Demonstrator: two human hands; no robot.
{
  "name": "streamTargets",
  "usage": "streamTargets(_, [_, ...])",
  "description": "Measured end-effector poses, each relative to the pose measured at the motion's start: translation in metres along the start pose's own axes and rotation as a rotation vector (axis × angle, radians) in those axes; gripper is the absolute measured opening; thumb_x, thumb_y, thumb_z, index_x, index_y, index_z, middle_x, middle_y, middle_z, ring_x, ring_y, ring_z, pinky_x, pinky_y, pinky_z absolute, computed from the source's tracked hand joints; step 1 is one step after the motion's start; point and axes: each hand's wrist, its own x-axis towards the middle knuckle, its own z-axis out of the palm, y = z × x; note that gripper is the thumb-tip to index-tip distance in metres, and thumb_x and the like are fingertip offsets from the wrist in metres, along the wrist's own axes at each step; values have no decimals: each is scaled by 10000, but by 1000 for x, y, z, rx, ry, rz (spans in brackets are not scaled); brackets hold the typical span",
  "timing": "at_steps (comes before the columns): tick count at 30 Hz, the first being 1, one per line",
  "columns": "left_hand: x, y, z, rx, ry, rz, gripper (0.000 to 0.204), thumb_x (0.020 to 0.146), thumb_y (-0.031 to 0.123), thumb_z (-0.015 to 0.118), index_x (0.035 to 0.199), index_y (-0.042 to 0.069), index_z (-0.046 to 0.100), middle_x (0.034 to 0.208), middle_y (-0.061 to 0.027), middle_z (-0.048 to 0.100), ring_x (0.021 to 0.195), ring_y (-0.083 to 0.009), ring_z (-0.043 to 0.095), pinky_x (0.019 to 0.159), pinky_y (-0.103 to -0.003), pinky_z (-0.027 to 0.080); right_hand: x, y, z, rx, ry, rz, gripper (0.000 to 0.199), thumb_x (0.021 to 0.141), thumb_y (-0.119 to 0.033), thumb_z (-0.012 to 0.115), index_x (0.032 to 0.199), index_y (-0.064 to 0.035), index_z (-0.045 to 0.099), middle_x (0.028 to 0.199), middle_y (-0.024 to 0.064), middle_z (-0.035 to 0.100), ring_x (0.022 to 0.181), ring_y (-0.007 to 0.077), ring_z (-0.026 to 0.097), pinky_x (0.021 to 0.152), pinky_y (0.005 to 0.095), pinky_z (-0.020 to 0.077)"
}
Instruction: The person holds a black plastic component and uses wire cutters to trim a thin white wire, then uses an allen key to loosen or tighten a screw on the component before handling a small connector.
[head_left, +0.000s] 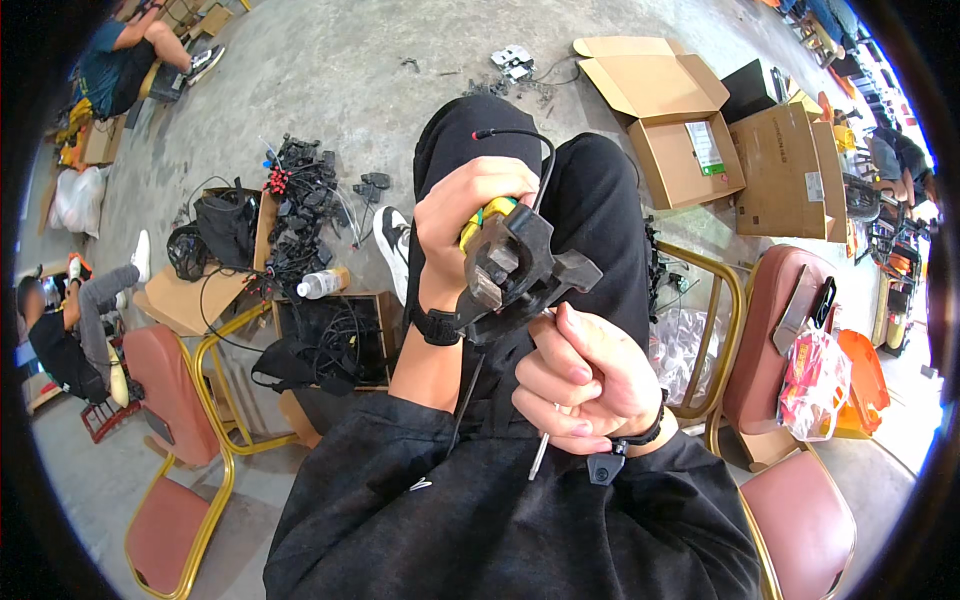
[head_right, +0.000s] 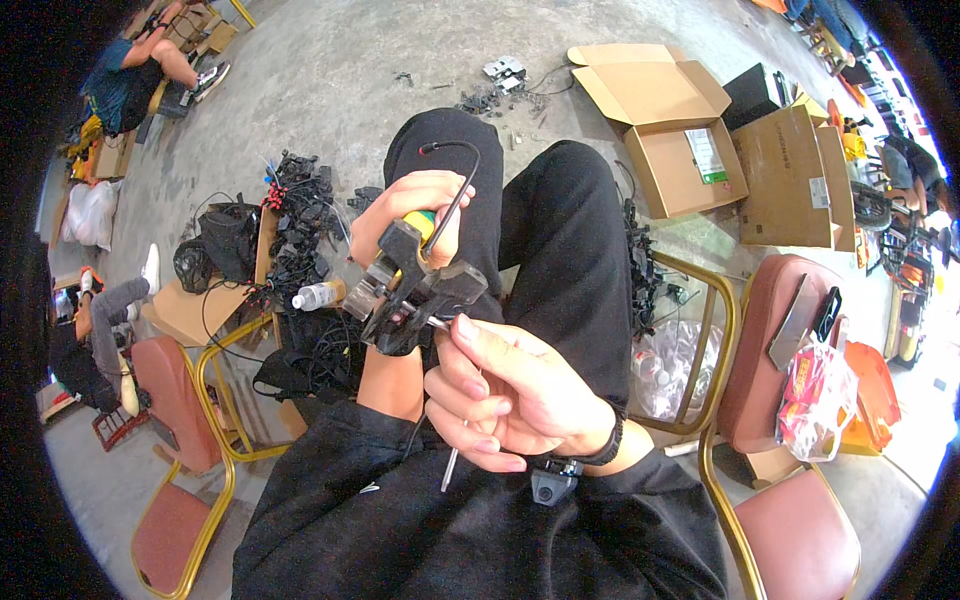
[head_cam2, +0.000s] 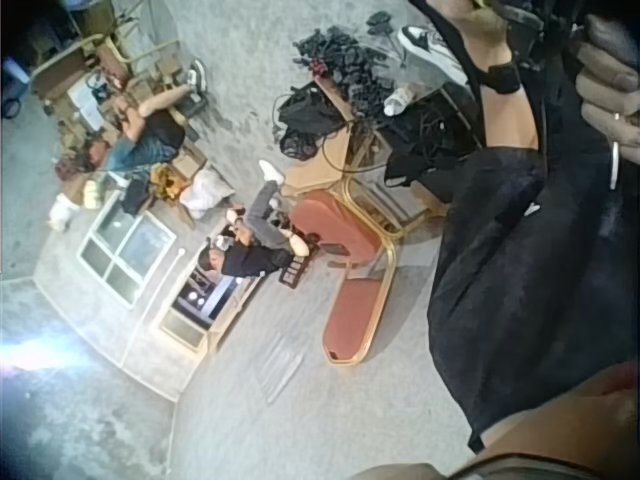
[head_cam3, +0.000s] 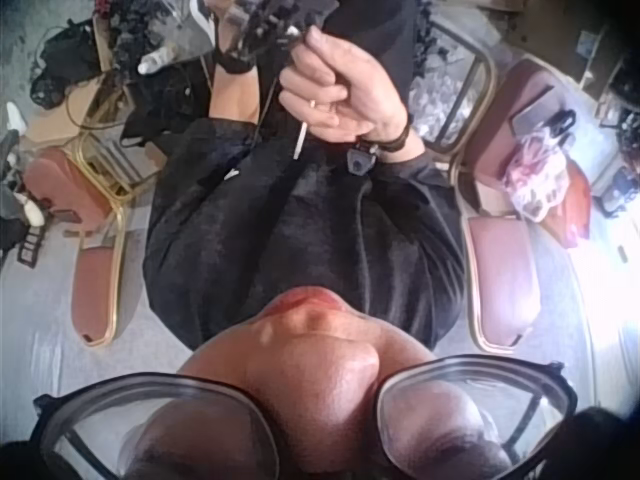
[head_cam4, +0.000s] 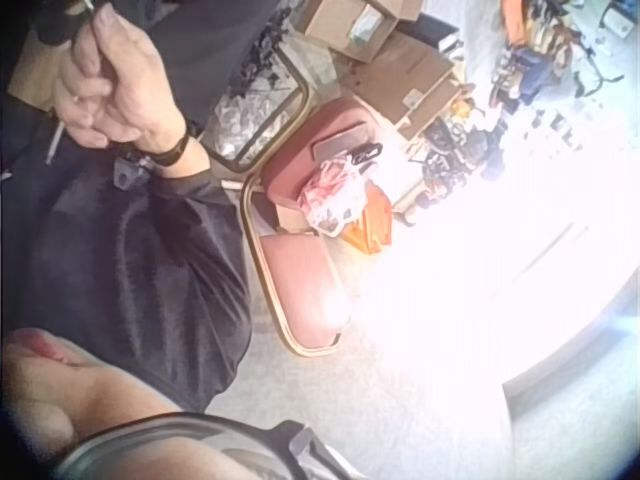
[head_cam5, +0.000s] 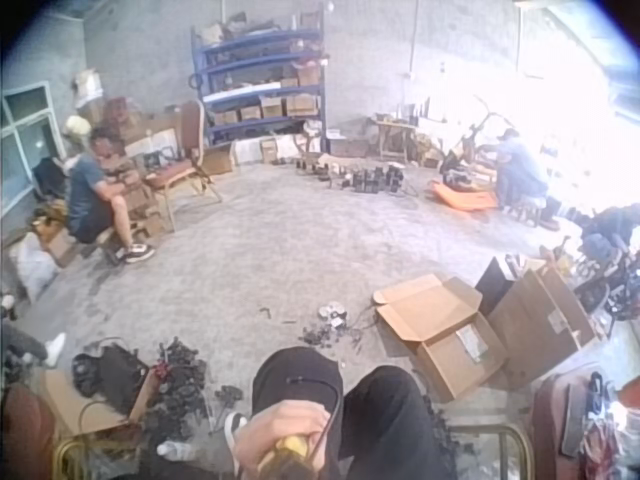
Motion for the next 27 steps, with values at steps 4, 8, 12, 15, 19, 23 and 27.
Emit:
streamTargets(4, [2, 5, 3, 6, 86, -48, 171, 624, -19, 642, 773, -4, 558, 744, -106, 608, 674, -226, 609, 611, -280, 480, 1, 5, 6, -10, -3, -37, 409, 968, -315, 267, 670, -61, 384, 536, 11, 307, 483, 165, 390, 376, 293, 433])
streamTargets(8, [4, 6, 6, 14, 89, -46, 168, 629, -19, 639, 775, -5, 558, 745, -106, 608, 677, -230, 611, 611, -281, 481, 3, 10, 2, -279, 32, -195, 411, 961, -333, 287, 660, -66, 373, 584, 26, 337, 550, 173, 431, 438, 333, 467])
streamTargets(12, [4, 6, 6, 14, 86, -25, 178, 620, -24, 643, 773, -8, 553, 737, -106, 604, 666, -222, 608, 595, -276, 478, 5, 14, -8, -919, 147, -480, 374, 948, -307, 356, 712, -29, 441, 670, 70, 452, 617, 200, 483, 569, 320, 448])
streamTargets(15, [4, 6, 7, 2, 104, -30, 180, 618, -30, 644, 770, -9, 550, 730, -106, 599, 652, -215, 602, 583, -272, 475, 6, 13, -3, -1472, 345, -688, 180, 898, -75, 433, 749, 6, 493, 750, 116, 499, 664, 228, 475, 653, 317, 398])
streamTargets(19, [2, 3, 6, -43, 116, -22, 171, 629, -43, 639, 770, -11, 548, 725, -110, 596, 639, -213, 596, 577, -269, 471, 9, 9, -6, -1912, 354, -907, 182, 892, -84, 446, 733, -7, 485, 739, 103, 507, 651, 224, 482, 644, 321, 397])
streamTargets(23, [3, 5, 7, -34, 101, -36, 167, 633, -48, 637, 770, -13, 549, 722, -111, 597, 641, -214, 596, 578, -269, 470, 8, 13, -8, -1347, 273, -634, 388, 950, -249, 343, 702, 3, 502, 590, 60, 486, 532, 193, 469, 566, 295, 419])
streamTargets(27, [-1, 3, 2, -20, 45, -23, 154, 682, -71, 595, 815, -18, 537, 786, -141, 604, 698, -211, 607, 643, -289, 490, 5, 8, -1, -483, 12, -266, 444, 958, -313, 307, 589, -71, 361, 502, 22, 357, 430, 179, 427, 397, 268, 382])
